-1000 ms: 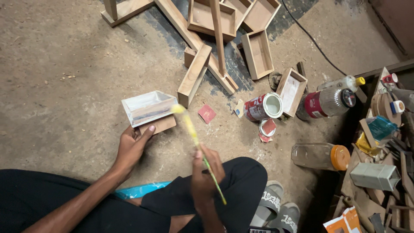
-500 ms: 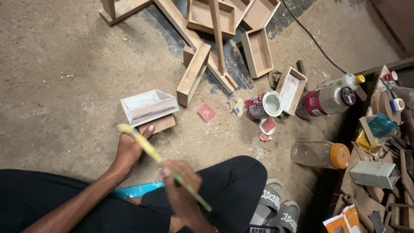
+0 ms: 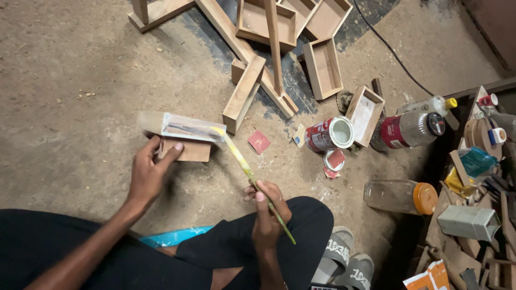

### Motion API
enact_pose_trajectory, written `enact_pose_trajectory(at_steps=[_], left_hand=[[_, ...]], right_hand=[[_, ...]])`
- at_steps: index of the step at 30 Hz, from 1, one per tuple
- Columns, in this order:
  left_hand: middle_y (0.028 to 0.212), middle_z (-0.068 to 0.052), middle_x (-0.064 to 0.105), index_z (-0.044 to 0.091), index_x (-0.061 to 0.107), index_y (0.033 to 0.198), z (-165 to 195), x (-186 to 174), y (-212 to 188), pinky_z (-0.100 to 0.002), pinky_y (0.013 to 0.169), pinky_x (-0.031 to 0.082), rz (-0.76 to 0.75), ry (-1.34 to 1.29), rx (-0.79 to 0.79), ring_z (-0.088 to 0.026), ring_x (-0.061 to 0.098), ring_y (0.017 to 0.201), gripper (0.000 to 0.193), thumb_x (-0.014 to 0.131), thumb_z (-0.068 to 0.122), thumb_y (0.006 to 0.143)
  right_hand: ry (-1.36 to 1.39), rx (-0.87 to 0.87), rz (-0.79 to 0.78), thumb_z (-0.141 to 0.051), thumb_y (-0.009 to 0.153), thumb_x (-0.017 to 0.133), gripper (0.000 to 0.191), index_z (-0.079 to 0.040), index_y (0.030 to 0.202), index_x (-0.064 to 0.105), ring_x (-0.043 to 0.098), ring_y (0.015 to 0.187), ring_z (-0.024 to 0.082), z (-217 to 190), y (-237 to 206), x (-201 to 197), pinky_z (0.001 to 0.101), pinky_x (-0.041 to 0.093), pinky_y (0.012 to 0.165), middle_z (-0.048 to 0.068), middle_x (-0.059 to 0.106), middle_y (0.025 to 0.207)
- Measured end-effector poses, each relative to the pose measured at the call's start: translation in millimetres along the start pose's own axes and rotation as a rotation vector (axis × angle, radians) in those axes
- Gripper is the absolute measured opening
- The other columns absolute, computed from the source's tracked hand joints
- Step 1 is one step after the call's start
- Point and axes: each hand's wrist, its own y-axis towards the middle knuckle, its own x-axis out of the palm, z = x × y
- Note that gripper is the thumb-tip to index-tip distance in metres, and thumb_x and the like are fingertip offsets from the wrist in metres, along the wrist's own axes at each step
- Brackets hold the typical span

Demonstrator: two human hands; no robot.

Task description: The person sits on the floor and paints small wooden boxes white using a paintbrush, dipping the brush into a paint can and brushing the sides and top of each box, turning the boxes to coat different surfaces.

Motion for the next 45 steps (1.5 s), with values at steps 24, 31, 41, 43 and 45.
enact_pose_trajectory(at_steps=[24,31,41,43,45], left_hand=[[0.101,-0.022,0.075,0.000,0.062,0.120,33,-30,26,-0.040,0.078,0.057,-0.124,0.568,-0.039,-0.029,0.075,0.091,0.069,0.086,0.044,0.073],[0.100,-0.023,0.074,0.009,0.061,0.122,46,-26,24,-0.042,0.071,0.056,-0.060,0.531,0.052,-0.030,0.074,0.085,0.056,0.084,0.038,0.081],[0.087,-0.016,0.073,0.010,0.067,0.121,54,-27,23,-0.038,0.068,0.057,-0.028,0.446,0.062,-0.025,0.075,0.076,0.039,0.076,0.030,0.089],[0.083,-0.016,0.072,0.011,0.068,0.121,55,-25,24,-0.038,0.068,0.057,-0.028,0.473,0.048,-0.026,0.075,0.074,0.039,0.077,0.030,0.089],[0.083,-0.016,0.072,0.011,0.069,0.121,55,-23,23,-0.039,0.067,0.057,-0.025,0.497,0.056,-0.026,0.074,0.074,0.039,0.078,0.030,0.088]], right_hand=[[-0.380,-0.236,-0.163,0.008,0.084,0.071,0.020,0.004,0.102,0.074,0.076,0.087,0.026,-45,30,-10,0.0325,0.059,0.082,0.017,0.077,0.095],[-0.379,-0.352,-0.304,0.007,0.087,0.073,0.025,0.006,0.111,0.072,0.074,0.090,0.028,-50,63,12,0.0338,0.059,0.083,0.018,0.076,0.102],[-0.504,-0.375,-0.419,0.006,0.080,0.074,0.023,0.000,0.102,0.075,0.076,0.082,0.023,-84,77,-5,0.0326,0.059,0.078,0.011,0.078,0.093],[-0.506,-0.440,-0.328,0.007,0.082,0.074,0.026,0.003,0.108,0.075,0.076,0.083,0.024,-86,85,-1,0.0328,0.059,0.077,0.012,0.077,0.095],[-0.515,-0.491,-0.362,0.006,0.083,0.075,0.026,0.003,0.109,0.074,0.075,0.086,0.026,-80,95,13,0.0334,0.059,0.080,0.013,0.076,0.100]])
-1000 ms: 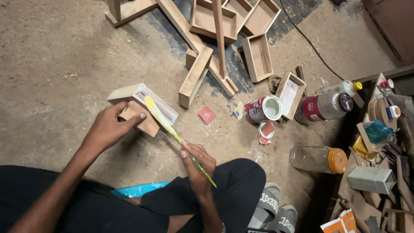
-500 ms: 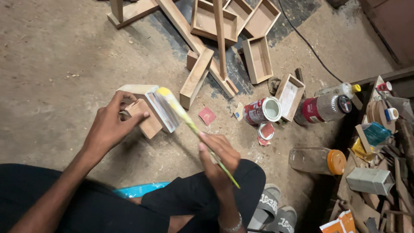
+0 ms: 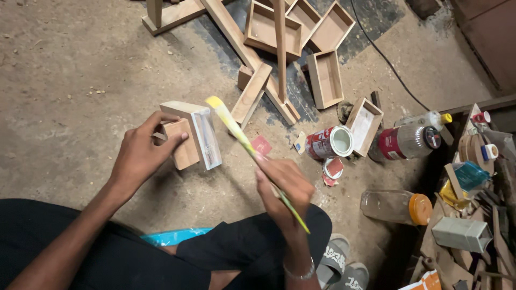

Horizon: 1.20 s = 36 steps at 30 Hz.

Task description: The person sits on the floor and paints small wooden boxes white using a paintbrush, dipping the brush into a paint can and brushing the sides and top of each box, turning the boxes to coat different surfaces.

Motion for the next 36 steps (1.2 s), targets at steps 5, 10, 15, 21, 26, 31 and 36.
enact_pose_trajectory(at_steps=[5,10,15,21,26,31,36], left_hand=[[0.090,-0.015,0.073,0.010,0.069,0.120,-4,2,0,-0.037,0.066,0.058,0.051,-0.035,0.073,-0.024,0.075,0.075,0.039,0.079,0.029,0.087],[0.085,-0.015,0.073,0.011,0.068,0.121,-6,1,-1,-0.037,0.066,0.058,0.028,-0.033,0.038,-0.024,0.075,0.074,0.040,0.078,0.029,0.087],[0.086,-0.015,0.073,0.011,0.068,0.122,1,2,-1,-0.037,0.067,0.058,0.008,-0.030,0.006,-0.023,0.076,0.074,0.040,0.078,0.030,0.087],[0.086,-0.015,0.073,0.011,0.068,0.122,-2,2,-1,-0.038,0.066,0.058,0.004,-0.026,-0.006,-0.024,0.076,0.074,0.040,0.077,0.030,0.087],[0.087,-0.016,0.073,0.010,0.068,0.121,-5,3,1,-0.038,0.066,0.058,0.036,-0.001,0.034,-0.024,0.075,0.075,0.040,0.078,0.028,0.087],[0.086,-0.016,0.073,0.010,0.068,0.121,-7,-1,0,-0.038,0.065,0.056,0.056,-0.028,-0.009,-0.025,0.073,0.070,0.040,0.078,0.026,0.086],[0.087,-0.015,0.073,0.009,0.068,0.120,-6,1,2,-0.037,0.066,0.057,0.065,-0.031,-0.002,-0.023,0.074,0.072,0.040,0.079,0.027,0.086]], right_hand=[[-0.074,-0.057,-0.166,0.003,0.080,0.078,0.025,-0.003,0.104,0.076,0.073,0.078,0.023,-8,8,10,0.0319,0.057,0.071,0.011,0.078,0.100],[-0.082,-0.005,-0.269,0.001,0.074,0.077,0.027,-0.007,0.100,0.077,0.072,0.075,0.021,-22,0,-9,0.0316,0.057,0.067,0.007,0.077,0.092],[-0.050,0.040,-0.450,-0.003,0.072,0.076,0.023,-0.007,0.095,0.077,0.070,0.067,0.020,-30,13,-35,0.0319,0.055,0.062,0.005,0.077,0.085],[-0.028,0.015,-0.339,-0.002,0.082,0.074,0.018,-0.004,0.099,0.078,0.071,0.066,0.016,-32,36,-51,0.0293,0.053,0.061,0.005,0.077,0.080],[-0.051,-0.087,-0.169,-0.002,0.088,0.075,0.020,-0.002,0.108,0.075,0.072,0.076,0.021,-19,48,-13,0.0322,0.055,0.069,0.009,0.076,0.092],[-0.084,-0.064,-0.281,-0.004,0.083,0.078,0.024,-0.004,0.107,0.077,0.071,0.072,0.021,-16,40,1,0.0326,0.055,0.065,0.008,0.077,0.092],[-0.063,-0.033,-0.451,-0.006,0.081,0.078,0.018,-0.008,0.098,0.078,0.070,0.067,0.022,-17,29,-23,0.0335,0.055,0.062,0.007,0.078,0.087]])
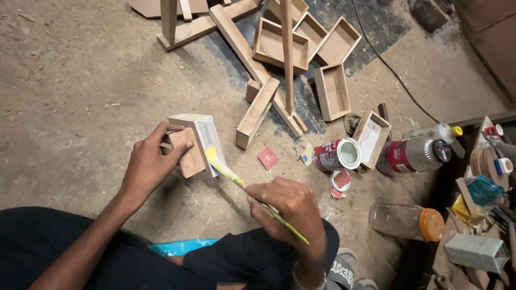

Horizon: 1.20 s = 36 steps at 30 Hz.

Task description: The person sits on the floor and paints small wooden boxes white using a paintbrush, dipping the brush into a paint can and brushing the sides and top of each box, turning the boxes to coat different surfaces.

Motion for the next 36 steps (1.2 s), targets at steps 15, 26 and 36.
enact_pose_trajectory(at_steps=[15,26,36], left_hand=[[0.094,-0.017,0.075,0.008,0.066,0.123,4,0,-3,-0.037,0.067,0.059,-0.023,0.000,-0.023,-0.023,0.076,0.074,0.042,0.077,0.028,0.088],[0.094,-0.018,0.075,0.007,0.065,0.123,6,-3,-2,-0.038,0.067,0.058,0.006,0.003,-0.052,-0.023,0.075,0.073,0.042,0.077,0.028,0.089],[0.089,-0.017,0.074,0.007,0.065,0.124,3,-4,-3,-0.037,0.065,0.057,0.038,-0.009,-0.057,-0.021,0.075,0.072,0.042,0.077,0.029,0.090]], right_hand=[[0.000,-0.073,0.251,-0.002,0.086,0.077,0.022,-0.003,0.108,0.074,0.073,0.082,0.022,6,15,15,0.0332,0.057,0.074,0.010,0.077,0.104],[-0.024,0.000,0.011,-0.005,0.079,0.080,0.021,-0.009,0.099,0.077,0.070,0.071,0.021,-3,-4,0,0.0337,0.054,0.064,0.005,0.078,0.091],[-0.025,0.060,-0.040,-0.004,0.075,0.078,0.021,-0.010,0.096,0.079,0.072,0.074,0.020,-11,-20,-25,0.0332,0.055,0.066,0.005,0.079,0.089]])
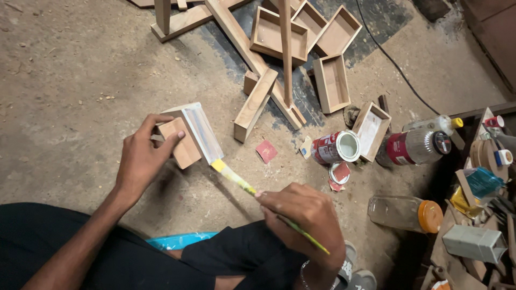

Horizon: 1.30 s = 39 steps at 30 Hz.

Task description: The person sits on the floor and paints small wooden boxes white using a paintbrush, dipping the brush into a paint can and brushing the sides and top of each box, turning the boxes to coat different surfaces.

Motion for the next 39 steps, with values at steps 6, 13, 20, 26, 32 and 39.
enact_pose_trajectory(at_steps=[6,13,20,26,32,39], left_hand=[[0.102,-0.017,0.073,0.004,0.064,0.124,-6,1,2,-0.037,0.064,0.057,0.036,-0.078,0.029,-0.023,0.075,0.075,0.041,0.076,0.026,0.091],[0.113,-0.020,0.070,-0.002,0.064,0.119,-17,1,3,-0.037,0.073,0.056,0.116,0.002,0.131,-0.029,0.070,0.099,0.036,0.075,0.022,0.095],[0.119,-0.024,0.065,-0.006,0.062,0.122,-36,5,7,-0.042,0.081,0.056,0.221,0.095,0.225,-0.036,0.067,0.105,0.036,0.076,0.019,0.100],[0.118,-0.019,0.060,0.000,0.046,0.125,-35,3,10,-0.041,0.072,0.060,0.163,-0.281,-0.060,-0.031,0.070,0.099,0.043,0.071,0.019,0.096],[0.116,-0.020,0.065,0.005,0.055,0.125,-38,4,9,-0.041,0.082,0.057,0.203,-0.131,0.089,-0.030,0.068,0.106,0.030,0.070,0.012,0.101],[0.129,-0.024,0.051,0.003,0.061,0.127,-20,1,3,-0.046,0.089,0.057,0.186,0.106,0.237,-0.041,0.060,0.117,0.052,0.084,0.026,0.087]], right_hand=[[-0.013,-0.064,0.226,-0.003,0.082,0.078,0.026,-0.006,0.108,0.076,0.073,0.079,0.021,9,16,17,0.0323,0.057,0.072,0.009,0.079,0.101],[0.010,-0.072,0.145,-0.007,0.085,0.080,0.022,-0.007,0.107,0.078,0.070,0.072,0.022,26,30,49,0.0332,0.054,0.065,0.008,0.079,0.100],[0.031,0.004,0.056,-0.006,0.082,0.078,0.018,-0.007,0.100,0.078,0.072,0.073,0.021,16,6,13,0.0324,0.055,0.067,0.007,0.079,0.091],[0.076,0.088,0.198,-0.002,0.084,0.076,0.019,-0.003,0.102,0.076,0.073,0.075,0.021,23,8,22,0.0314,0.056,0.069,0.011,0.074,0.083],[0.338,0.246,0.412,-0.004,0.093,0.068,0.020,0.001,0.112,0.072,0.072,0.076,0.018,48,7,79,0.0278,0.054,0.067,0.012,0.077,0.090],[1.161,0.591,0.743,-0.017,0.107,0.053,0.029,0.005,0.119,0.066,0.071,0.083,0.020,79,-10,146,0.0280,0.055,0.068,0.021,0.075,0.101]])
